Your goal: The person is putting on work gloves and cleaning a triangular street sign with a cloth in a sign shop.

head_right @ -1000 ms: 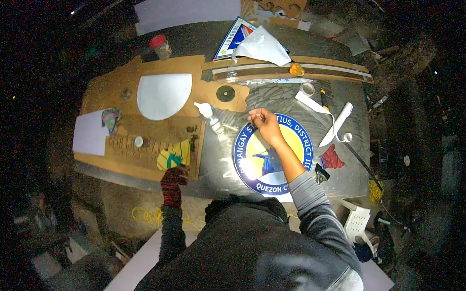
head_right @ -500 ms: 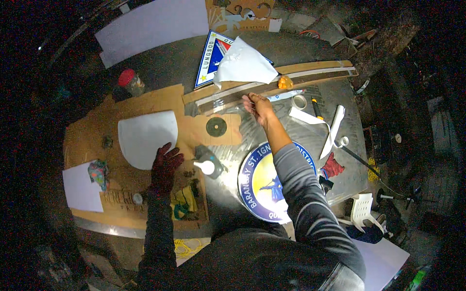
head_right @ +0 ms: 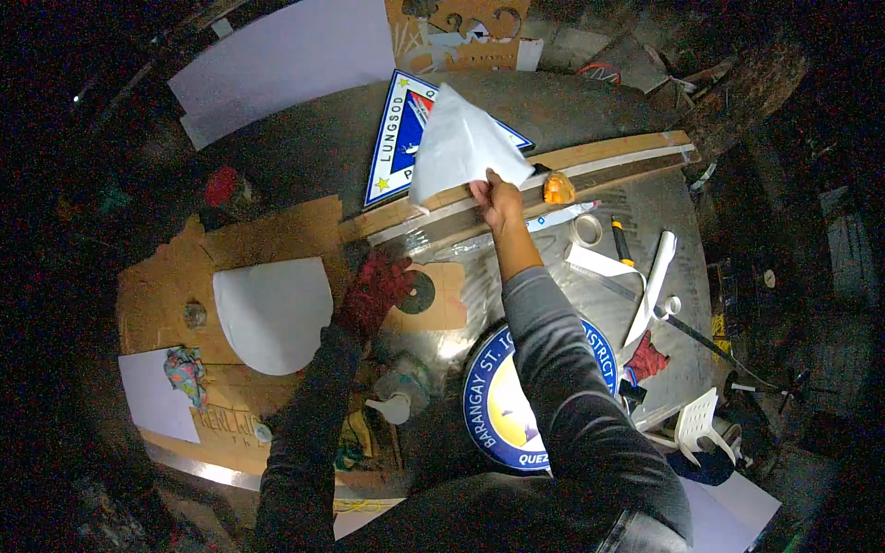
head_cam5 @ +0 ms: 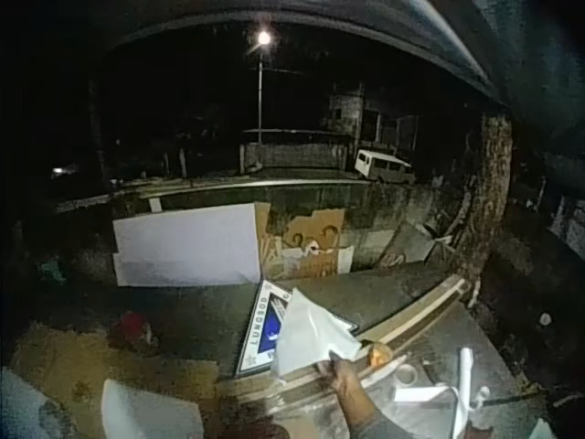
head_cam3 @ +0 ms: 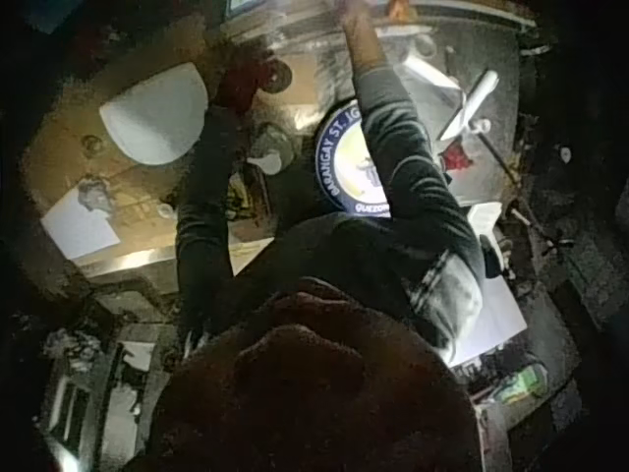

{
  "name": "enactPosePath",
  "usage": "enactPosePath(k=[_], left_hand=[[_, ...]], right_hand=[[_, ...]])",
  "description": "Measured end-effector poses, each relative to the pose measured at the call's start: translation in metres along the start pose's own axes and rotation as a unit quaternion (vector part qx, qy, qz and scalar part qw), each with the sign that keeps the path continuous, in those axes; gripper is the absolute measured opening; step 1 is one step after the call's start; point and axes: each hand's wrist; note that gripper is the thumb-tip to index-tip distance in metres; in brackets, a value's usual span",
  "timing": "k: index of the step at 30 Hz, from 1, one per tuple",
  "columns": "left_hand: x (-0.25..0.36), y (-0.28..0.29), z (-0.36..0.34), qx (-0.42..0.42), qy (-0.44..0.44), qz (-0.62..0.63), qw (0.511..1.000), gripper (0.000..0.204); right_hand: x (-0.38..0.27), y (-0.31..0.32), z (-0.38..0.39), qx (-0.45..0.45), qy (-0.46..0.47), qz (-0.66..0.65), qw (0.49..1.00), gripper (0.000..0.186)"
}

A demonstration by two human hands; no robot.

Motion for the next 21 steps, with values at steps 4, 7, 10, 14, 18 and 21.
enactPosePath(k=[4, 7, 10, 14, 18, 21], left_hand=[[-0.013, 0.009, -0.038, -0.096, -0.205, -0.384, 0.895, 0.058], [-0.018, -0.005, -0.036, 0.158, -0.116, -0.251, 0.948, 0.061], [-0.013, -0.044, -0.017, 0.098, -0.028, -0.096, 0.99, 0.064], [-0.009, -0.119, 0.037, -0.028, 0.013, -0.065, 0.997, 0.069], [0.016, -0.185, 0.101, -0.036, -0.105, -0.177, 0.978, 0.068], [0.048, -0.218, 0.145, 0.029, -0.355, -0.446, 0.821, 0.071]], right_hand=[[-0.032, -0.015, 0.091, -0.111, 0.039, 0.012, 0.993, 0.013], [-0.048, -0.014, 0.179, -0.248, 0.053, -0.095, 0.963, 0.018], [-0.064, -0.007, 0.252, -0.259, -0.008, -0.12, 0.958, 0.024], [-0.094, 0.013, 0.315, -0.327, -0.006, -0.133, 0.936, 0.035], [-0.126, 0.034, 0.355, -0.378, 0.048, -0.117, 0.917, 0.045], [-0.148, 0.052, 0.371, -0.402, 0.093, -0.082, 0.907, 0.055]])
Point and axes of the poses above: each hand's wrist, its own z-axis away from the middle knuckle, its own y-axis out of the back of the hand, x = y × z, and after that the axes turned 9 degrees about y, right-handed
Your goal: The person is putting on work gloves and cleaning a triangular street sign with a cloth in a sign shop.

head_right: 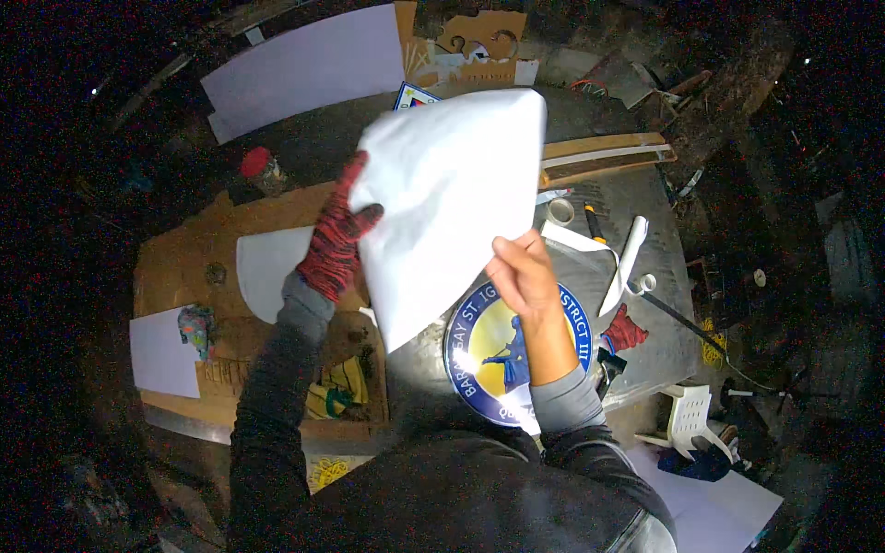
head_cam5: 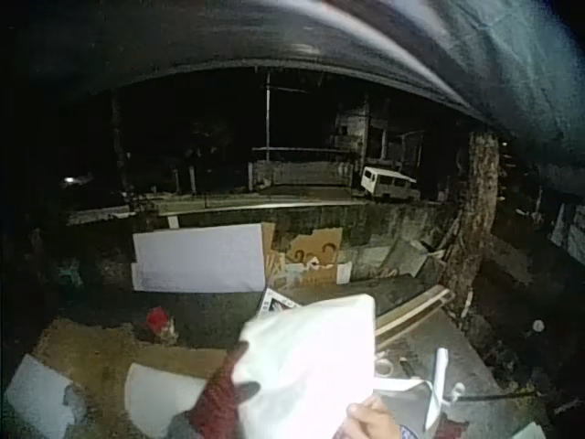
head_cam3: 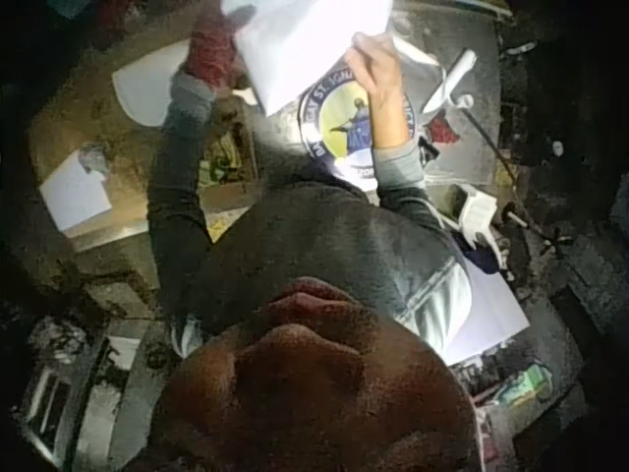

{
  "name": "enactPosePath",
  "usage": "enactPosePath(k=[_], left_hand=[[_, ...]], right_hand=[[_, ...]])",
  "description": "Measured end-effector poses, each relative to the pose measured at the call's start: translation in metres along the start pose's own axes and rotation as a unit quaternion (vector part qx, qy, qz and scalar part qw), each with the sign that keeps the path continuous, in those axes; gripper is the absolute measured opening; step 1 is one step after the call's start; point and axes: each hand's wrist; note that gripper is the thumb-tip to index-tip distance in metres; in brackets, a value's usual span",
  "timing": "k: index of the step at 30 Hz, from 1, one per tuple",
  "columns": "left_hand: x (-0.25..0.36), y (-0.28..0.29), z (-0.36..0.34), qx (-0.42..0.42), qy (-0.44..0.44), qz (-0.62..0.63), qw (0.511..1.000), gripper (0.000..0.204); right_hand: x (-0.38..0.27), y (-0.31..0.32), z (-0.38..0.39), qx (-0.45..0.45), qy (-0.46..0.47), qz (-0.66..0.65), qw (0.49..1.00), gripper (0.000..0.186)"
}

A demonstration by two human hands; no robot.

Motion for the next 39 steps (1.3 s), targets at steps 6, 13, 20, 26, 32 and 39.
enactPosePath(k=[6, 13, 20, 26, 32, 39], left_hand=[[0.052, 0.008, 0.077, 0.018, -0.066, -0.189, 0.98, 0.068], [0.047, -0.015, 0.147, -0.012, -0.019, -0.2, 0.979, 0.068], [0.038, -0.042, 0.178, -0.012, 0.028, -0.118, 0.993, 0.068], [0.059, -0.07, 0.2, -0.137, -0.006, -0.158, 0.978, 0.066], [0.073, -0.105, 0.207, -0.268, 0.041, -0.174, 0.947, 0.07], [0.042, -0.097, 0.224, -0.195, 0.025, -0.128, 0.972, 0.101]], right_hand=[[-0.066, 0.024, 0.029, 0.15, 0.073, 0.027, 0.986, 0.04], [-0.104, 0.035, 0.095, 0.17, 0.117, 0.169, 0.964, 0.043], [-0.138, 0.056, 0.146, 0.146, 0.082, 0.236, 0.957, 0.041], [-0.152, 0.053, 0.158, 0.088, 0.091, 0.608, 0.784, 0.047], [-0.099, 0.034, 0.16, -0.115, -0.068, 0.421, 0.897, 0.061], [-0.106, 0.026, 0.167, 0.018, -0.016, 0.309, 0.951, 0.035]])
Point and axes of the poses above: each hand's wrist, its own z-axis away from the middle knuckle, its own y-axis out of the back of the hand, x = y × z, and after that the axes turned 9 degrees about y, right-handed
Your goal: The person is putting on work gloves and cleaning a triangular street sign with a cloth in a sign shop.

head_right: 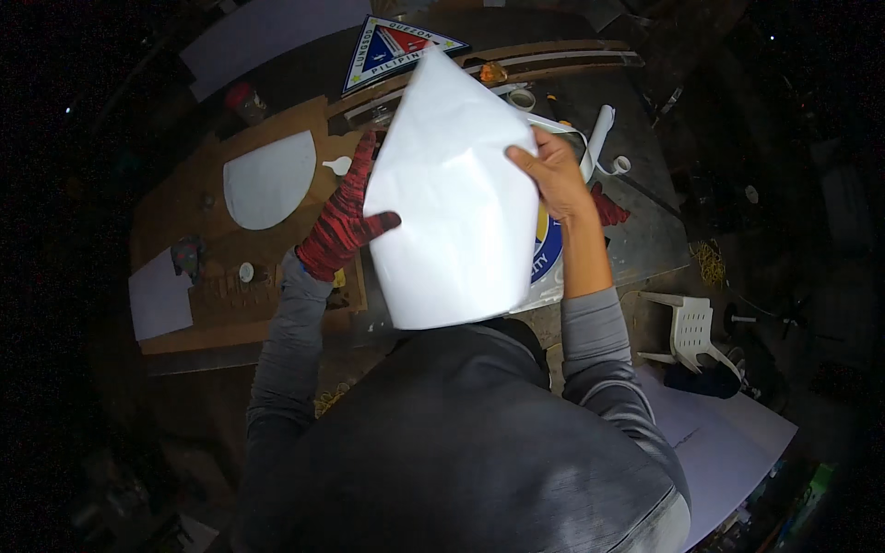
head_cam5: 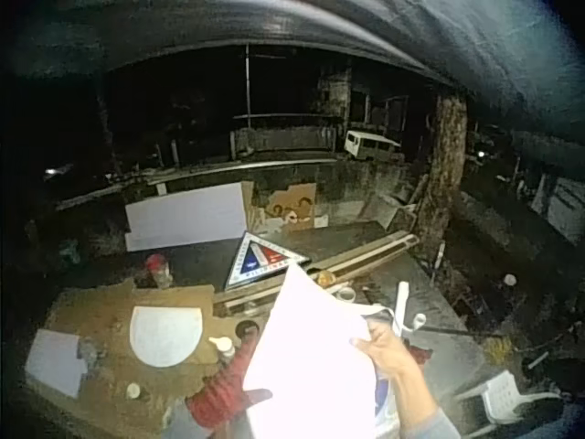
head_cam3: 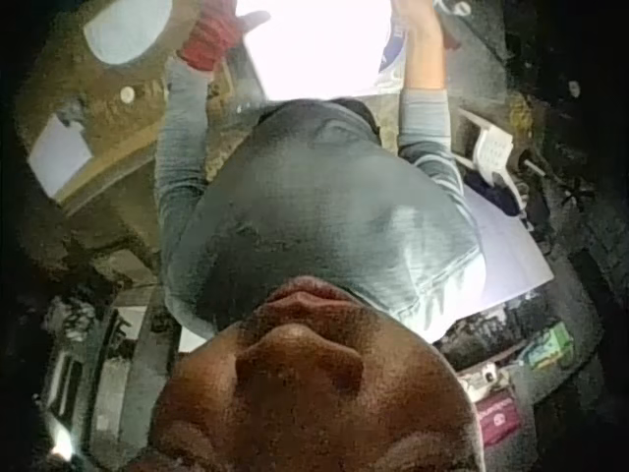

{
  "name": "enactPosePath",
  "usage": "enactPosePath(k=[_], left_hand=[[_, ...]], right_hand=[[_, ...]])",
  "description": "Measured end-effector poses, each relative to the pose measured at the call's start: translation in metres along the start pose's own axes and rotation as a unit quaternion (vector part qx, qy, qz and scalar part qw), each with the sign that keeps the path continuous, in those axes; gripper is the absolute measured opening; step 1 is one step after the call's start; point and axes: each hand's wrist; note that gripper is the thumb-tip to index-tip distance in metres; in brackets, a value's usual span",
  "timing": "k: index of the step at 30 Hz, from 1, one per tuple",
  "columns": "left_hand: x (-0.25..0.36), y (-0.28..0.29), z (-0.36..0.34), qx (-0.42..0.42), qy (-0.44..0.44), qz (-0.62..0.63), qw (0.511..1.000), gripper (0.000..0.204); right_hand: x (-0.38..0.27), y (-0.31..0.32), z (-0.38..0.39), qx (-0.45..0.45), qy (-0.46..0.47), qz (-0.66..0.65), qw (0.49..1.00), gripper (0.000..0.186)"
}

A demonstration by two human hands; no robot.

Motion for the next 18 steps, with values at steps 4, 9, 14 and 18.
enactPosePath(k=[4, 9, 14, 18], left_hand=[[-0.023, -0.018, 0.03, -0.042, 0.056, -0.018, 0.997, 0.117], [-0.05, -0.03, 0.031, 0.037, 0.242, -0.057, 0.968, 0.088], [-0.061, -0.014, 0.03, 0.269, 0.149, 0.132, 0.942, 0.077], [-0.06, -0.004, 0.021, 0.317, 0.103, 0.257, 0.907, 0.068]], right_hand=[[-0.041, 0.009, 0.006, 0.12, 0.104, 0.163, 0.974, 0.026], [-0.097, -0.012, 0.034, 0.026, 0.163, 0.245, 0.955, 0.025], [-0.142, -0.055, 0.062, -0.385, 0.217, 0.232, 0.867, 0.008], [-0.132, -0.076, 0.076, -0.399, 0.205, 0.312, 0.837, 0.009]])
Point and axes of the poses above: each hand's wrist, its own z-axis away from the middle knuckle, its own y-axis out of the back of the hand, x = y × z, and after that the axes turned 9 degrees about y, right-handed
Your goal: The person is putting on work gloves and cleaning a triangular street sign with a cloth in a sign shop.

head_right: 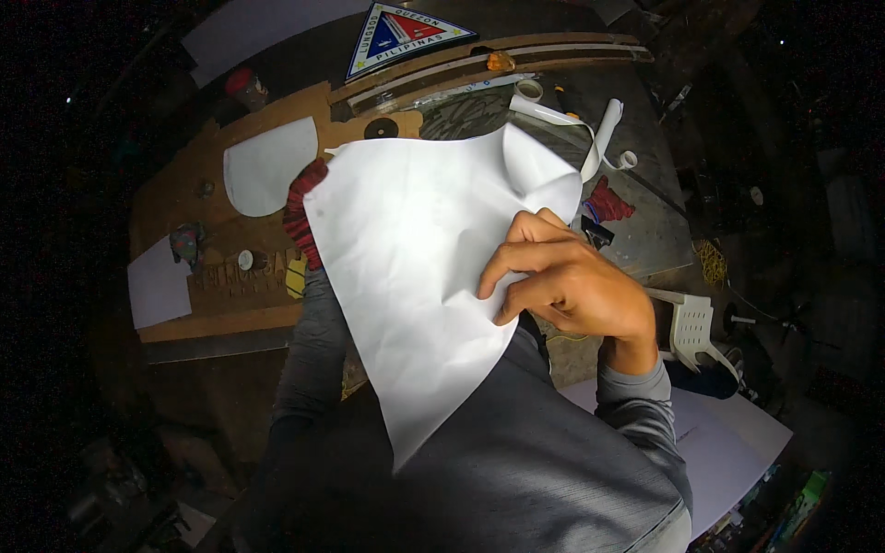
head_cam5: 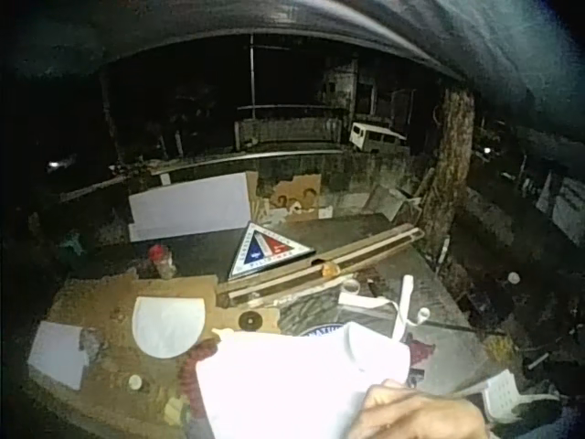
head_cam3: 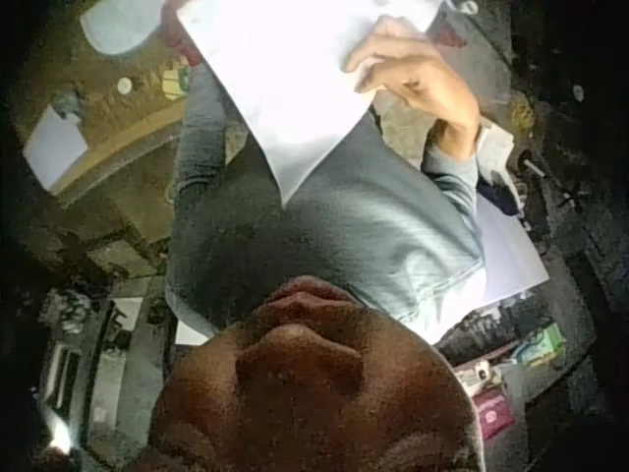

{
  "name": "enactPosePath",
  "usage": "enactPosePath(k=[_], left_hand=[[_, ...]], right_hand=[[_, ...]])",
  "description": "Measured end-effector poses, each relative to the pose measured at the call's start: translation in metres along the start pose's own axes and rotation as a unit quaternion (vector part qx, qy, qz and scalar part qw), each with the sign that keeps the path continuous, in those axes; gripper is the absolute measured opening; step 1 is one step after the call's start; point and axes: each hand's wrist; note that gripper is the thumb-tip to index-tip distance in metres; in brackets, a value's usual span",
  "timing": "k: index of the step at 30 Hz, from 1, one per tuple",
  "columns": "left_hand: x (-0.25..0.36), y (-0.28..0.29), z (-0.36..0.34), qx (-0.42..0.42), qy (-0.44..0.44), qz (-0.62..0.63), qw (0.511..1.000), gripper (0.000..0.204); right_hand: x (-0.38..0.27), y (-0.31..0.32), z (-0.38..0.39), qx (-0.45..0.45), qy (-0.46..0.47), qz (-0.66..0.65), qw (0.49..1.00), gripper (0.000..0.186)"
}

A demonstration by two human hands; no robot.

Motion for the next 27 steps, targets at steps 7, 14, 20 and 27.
enactPosePath(k=[7, 14, 20, 27], left_hand=[[0.006, 0.006, -0.003, 0.001, -0.009, 0.005, 1.0, 0.053], [0.015, 0.008, 0.035, -0.197, 0.011, -0.191, 0.962, 0.04], [0.042, 0.026, 0.033, -0.103, -0.019, -0.233, 0.967, 0.032], [0.116, 0.143, -0.079, 0.151, -0.068, -0.433, 0.886, 0.037]], right_hand=[[0.023, 0.005, 0.011, 0.073, -0.052, -0.011, 0.996, 0.011], [0.083, 0.017, -0.011, 0.353, -0.208, -0.108, 0.906, 0.018], [0.15, 0.039, -0.09, 0.415, -0.252, -0.127, 0.865, 0.03], [0.242, 0.053, -0.228, 0.36, -0.068, -0.25, 0.896, 0.037]])
Point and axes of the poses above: each hand's wrist, its own z-axis away from the middle knuckle, its own y-axis out of the back of the hand, x = y × z, and after that the axes turned 9 degrees about y, right-handed
